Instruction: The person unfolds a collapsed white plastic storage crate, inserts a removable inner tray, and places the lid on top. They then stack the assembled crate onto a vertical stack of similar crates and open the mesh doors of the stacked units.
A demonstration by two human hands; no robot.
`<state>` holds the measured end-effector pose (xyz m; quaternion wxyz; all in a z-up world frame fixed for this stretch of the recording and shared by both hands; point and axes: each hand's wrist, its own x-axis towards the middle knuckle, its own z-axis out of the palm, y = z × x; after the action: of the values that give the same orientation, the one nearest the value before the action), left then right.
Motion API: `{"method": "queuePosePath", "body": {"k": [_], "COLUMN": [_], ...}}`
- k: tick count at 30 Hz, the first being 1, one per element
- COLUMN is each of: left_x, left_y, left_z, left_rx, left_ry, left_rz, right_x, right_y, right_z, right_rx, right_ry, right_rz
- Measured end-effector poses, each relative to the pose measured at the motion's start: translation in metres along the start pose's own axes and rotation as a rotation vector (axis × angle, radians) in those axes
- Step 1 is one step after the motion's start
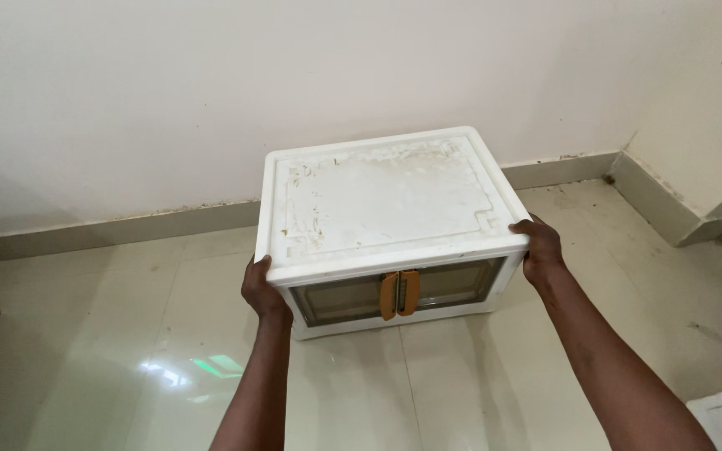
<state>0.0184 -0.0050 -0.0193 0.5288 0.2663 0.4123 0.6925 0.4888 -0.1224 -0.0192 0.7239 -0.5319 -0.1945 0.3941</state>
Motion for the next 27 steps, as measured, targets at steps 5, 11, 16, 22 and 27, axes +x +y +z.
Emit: {"method": "queuePosePath", "body": {"k": [5,11,16,22,27], "left_x": [-0.002,-0.006,-0.019,-0.058,-0.092], "left_y": [0.011,0.039,0.095,0.214,0.314], "left_z": [0.011,0.031,0.062,0.117,0.166], "left_rx": [-0.096,-0.160,-0.129,-0.087,-0.096], "left_ry": [-0.017,-0.060,-0.114,-0.233,-0.140], "left_rz": [-0.016,0.022,-0.043,-0.009,-0.013], "right_x": [-0.009,-0.024,-0.050,-0.101,-0.153], "right_y": [-0.006,-0.037,-0.094,-0.213,-0.324], "right_z": [0.009,0.027,0.038,0.068,0.088], "right_rx": [0.034,0.109,0.073,0.189,0.182], "right_ry": [0.034,0.036,0.116,0.114,0.186], "right_rz": [-0.022,-0.097,-0.092,-0.102,-0.075]}}
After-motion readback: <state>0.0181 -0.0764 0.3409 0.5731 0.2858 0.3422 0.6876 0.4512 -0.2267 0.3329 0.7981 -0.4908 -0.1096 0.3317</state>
